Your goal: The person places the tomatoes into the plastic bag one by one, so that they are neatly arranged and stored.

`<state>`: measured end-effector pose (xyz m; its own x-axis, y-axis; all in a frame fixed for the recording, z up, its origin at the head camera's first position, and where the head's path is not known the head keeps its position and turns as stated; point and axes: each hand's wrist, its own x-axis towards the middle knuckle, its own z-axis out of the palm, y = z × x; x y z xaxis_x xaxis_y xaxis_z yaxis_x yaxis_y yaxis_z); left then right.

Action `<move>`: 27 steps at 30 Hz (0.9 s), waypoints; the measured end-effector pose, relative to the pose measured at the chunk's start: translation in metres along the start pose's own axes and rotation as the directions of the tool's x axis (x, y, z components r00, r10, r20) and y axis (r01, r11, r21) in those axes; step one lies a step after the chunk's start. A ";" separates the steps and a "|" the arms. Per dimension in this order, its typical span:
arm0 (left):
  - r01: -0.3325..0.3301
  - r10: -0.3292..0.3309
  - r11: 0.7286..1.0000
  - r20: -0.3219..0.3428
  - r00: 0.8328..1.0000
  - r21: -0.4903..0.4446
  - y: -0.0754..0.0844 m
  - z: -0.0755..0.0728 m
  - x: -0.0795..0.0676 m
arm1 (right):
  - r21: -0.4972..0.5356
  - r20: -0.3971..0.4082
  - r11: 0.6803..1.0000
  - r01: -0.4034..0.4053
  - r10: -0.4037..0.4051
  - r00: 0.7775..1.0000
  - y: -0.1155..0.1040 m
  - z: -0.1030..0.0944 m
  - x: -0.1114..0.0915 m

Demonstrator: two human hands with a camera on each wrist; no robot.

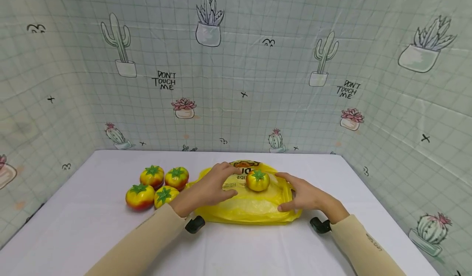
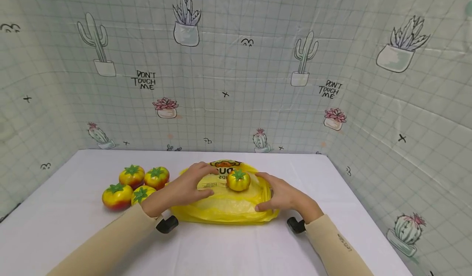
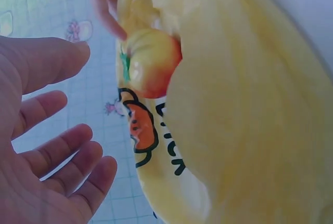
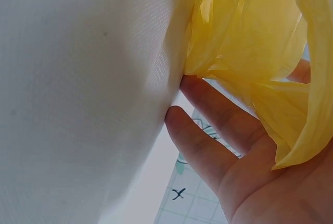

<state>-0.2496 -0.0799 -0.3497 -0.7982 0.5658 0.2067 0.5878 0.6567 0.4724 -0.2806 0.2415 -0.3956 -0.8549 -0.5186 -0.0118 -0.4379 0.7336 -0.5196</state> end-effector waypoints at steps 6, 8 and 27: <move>-0.017 0.018 1.000 -0.073 0.997 0.012 -0.006 -0.001 -0.019 | 0.002 0.000 1.000 0.002 -0.002 1.000 0.000 -0.001 0.001; -0.014 0.016 1.000 -0.084 0.996 0.020 -0.008 -0.001 -0.025 | -0.001 0.004 1.000 -0.003 0.003 1.000 0.000 -0.001 0.000; 0.042 -0.027 0.997 -0.230 0.973 0.062 -0.046 -0.027 -0.083 | -0.005 -0.001 1.000 0.009 -0.009 1.000 0.000 0.001 -0.001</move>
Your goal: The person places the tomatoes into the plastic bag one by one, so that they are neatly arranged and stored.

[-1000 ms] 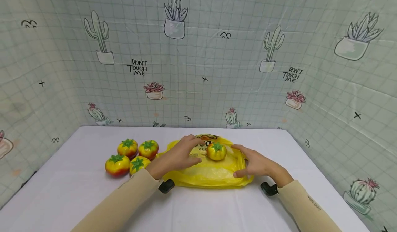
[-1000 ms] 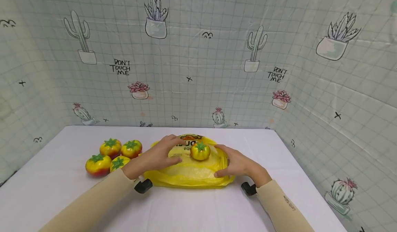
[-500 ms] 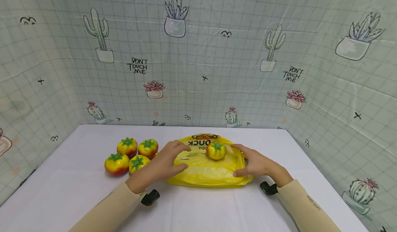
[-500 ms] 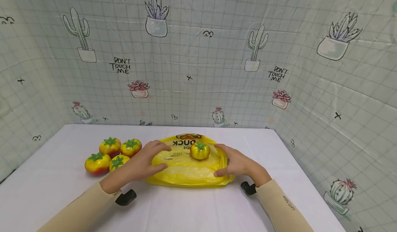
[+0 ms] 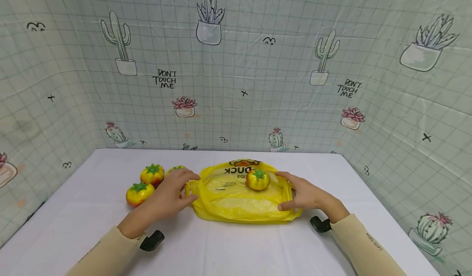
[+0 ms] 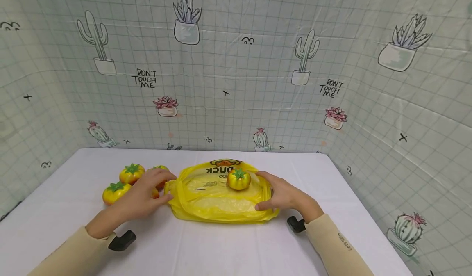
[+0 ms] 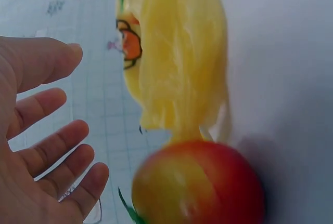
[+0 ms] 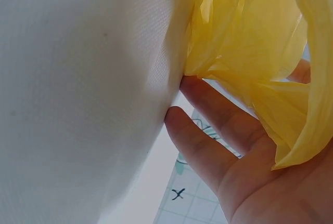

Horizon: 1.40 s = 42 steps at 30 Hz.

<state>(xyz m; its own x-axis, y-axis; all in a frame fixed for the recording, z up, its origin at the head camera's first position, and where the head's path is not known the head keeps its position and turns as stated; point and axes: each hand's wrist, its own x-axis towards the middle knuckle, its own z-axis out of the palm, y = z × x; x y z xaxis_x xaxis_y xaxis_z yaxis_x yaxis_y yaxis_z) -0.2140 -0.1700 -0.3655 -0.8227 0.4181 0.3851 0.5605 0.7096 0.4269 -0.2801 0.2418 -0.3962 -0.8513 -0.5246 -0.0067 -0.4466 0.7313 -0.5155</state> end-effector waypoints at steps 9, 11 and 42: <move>0.057 -0.057 0.998 -0.032 0.998 0.020 -0.024 -0.016 -0.019 | -0.009 0.002 1.000 -0.013 0.013 1.000 -0.002 0.001 0.000; 0.070 -0.069 0.997 -0.039 0.997 0.021 -0.029 -0.018 -0.023 | -0.012 0.000 1.000 -0.011 0.011 1.000 -0.003 0.001 0.000; 0.304 -0.302 0.951 -0.046 0.952 0.046 -0.076 -0.046 -0.053 | -0.012 0.009 1.000 -0.008 0.008 1.000 -0.003 -0.001 0.000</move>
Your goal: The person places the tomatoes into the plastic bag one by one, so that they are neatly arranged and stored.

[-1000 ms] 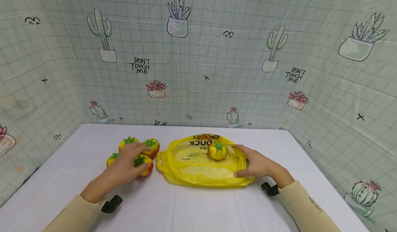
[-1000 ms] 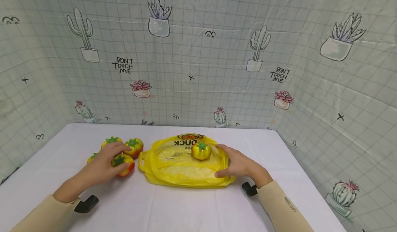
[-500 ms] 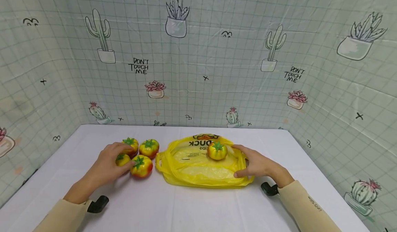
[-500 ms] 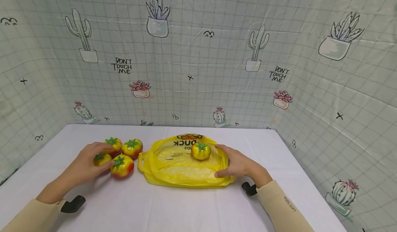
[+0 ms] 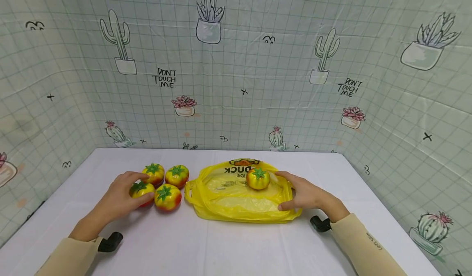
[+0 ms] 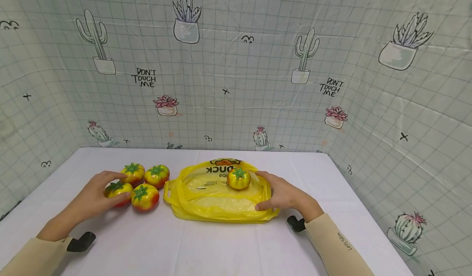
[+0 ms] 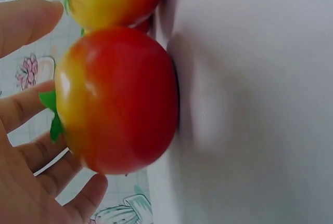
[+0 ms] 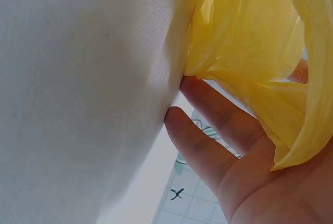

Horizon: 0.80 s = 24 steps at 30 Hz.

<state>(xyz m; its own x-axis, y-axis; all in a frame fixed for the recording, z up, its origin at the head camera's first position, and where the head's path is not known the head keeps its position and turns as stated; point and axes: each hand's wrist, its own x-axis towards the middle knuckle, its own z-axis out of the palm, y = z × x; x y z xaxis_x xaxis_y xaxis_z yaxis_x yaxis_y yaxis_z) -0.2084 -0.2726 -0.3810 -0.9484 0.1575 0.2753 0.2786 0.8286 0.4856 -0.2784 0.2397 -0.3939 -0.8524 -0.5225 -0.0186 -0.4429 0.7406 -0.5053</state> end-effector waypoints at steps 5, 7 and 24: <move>0.022 -0.022 1.000 0.015 1.000 -0.007 -0.007 -0.002 0.000 | 0.004 0.001 1.000 0.002 -0.002 1.000 0.000 0.000 0.000; 0.025 -0.025 1.000 0.022 0.999 -0.010 -0.008 -0.002 0.000 | 0.002 0.000 1.000 0.002 -0.002 1.000 0.000 0.000 0.000; 0.070 -0.068 0.997 0.088 0.994 -0.024 -0.016 -0.001 -0.002 | -0.003 0.002 1.000 0.003 -0.003 1.000 0.002 0.001 0.000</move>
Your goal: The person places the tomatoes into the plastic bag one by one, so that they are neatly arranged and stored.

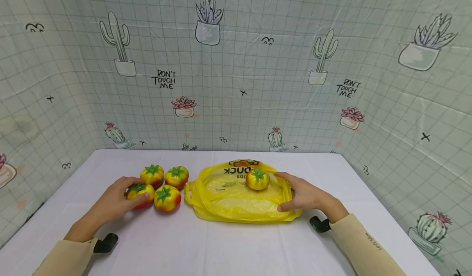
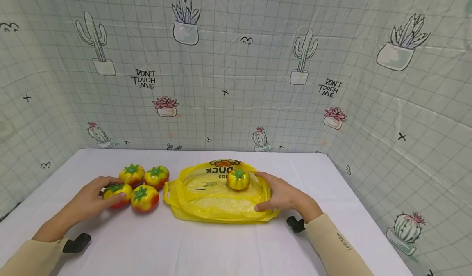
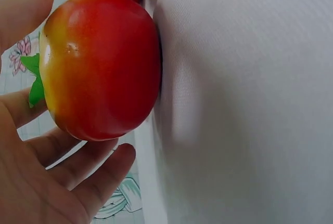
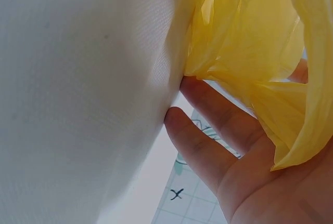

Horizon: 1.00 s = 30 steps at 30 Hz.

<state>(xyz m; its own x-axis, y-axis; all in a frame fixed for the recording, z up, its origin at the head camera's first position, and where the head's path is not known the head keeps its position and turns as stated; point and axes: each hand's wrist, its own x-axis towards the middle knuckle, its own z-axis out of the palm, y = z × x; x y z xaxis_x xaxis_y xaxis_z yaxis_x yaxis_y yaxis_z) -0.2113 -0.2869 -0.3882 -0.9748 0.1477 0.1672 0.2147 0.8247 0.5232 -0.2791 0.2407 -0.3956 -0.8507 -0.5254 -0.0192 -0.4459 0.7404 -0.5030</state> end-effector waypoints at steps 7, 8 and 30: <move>0.018 -0.018 1.000 0.029 0.999 0.001 0.000 0.000 0.000 | 0.010 -0.004 1.000 0.002 -0.002 1.000 0.000 0.000 -0.001; 0.016 -0.016 1.000 0.032 0.999 0.002 0.000 0.001 -0.001 | 0.010 -0.004 1.000 0.001 -0.001 1.000 -0.001 0.000 -0.001; -0.008 0.008 1.000 0.033 0.999 -0.012 -0.001 -0.001 -0.002 | 0.005 -0.002 1.000 -0.003 0.003 1.000 -0.001 0.000 -0.002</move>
<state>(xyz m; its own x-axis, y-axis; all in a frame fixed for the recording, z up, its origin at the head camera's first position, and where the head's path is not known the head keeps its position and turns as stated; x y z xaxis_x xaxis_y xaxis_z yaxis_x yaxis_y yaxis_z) -0.2089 -0.2885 -0.3878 -0.9745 0.1723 0.1435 0.2228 0.8171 0.5318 -0.2770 0.2408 -0.3949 -0.8523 -0.5227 -0.0189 -0.4424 0.7397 -0.5070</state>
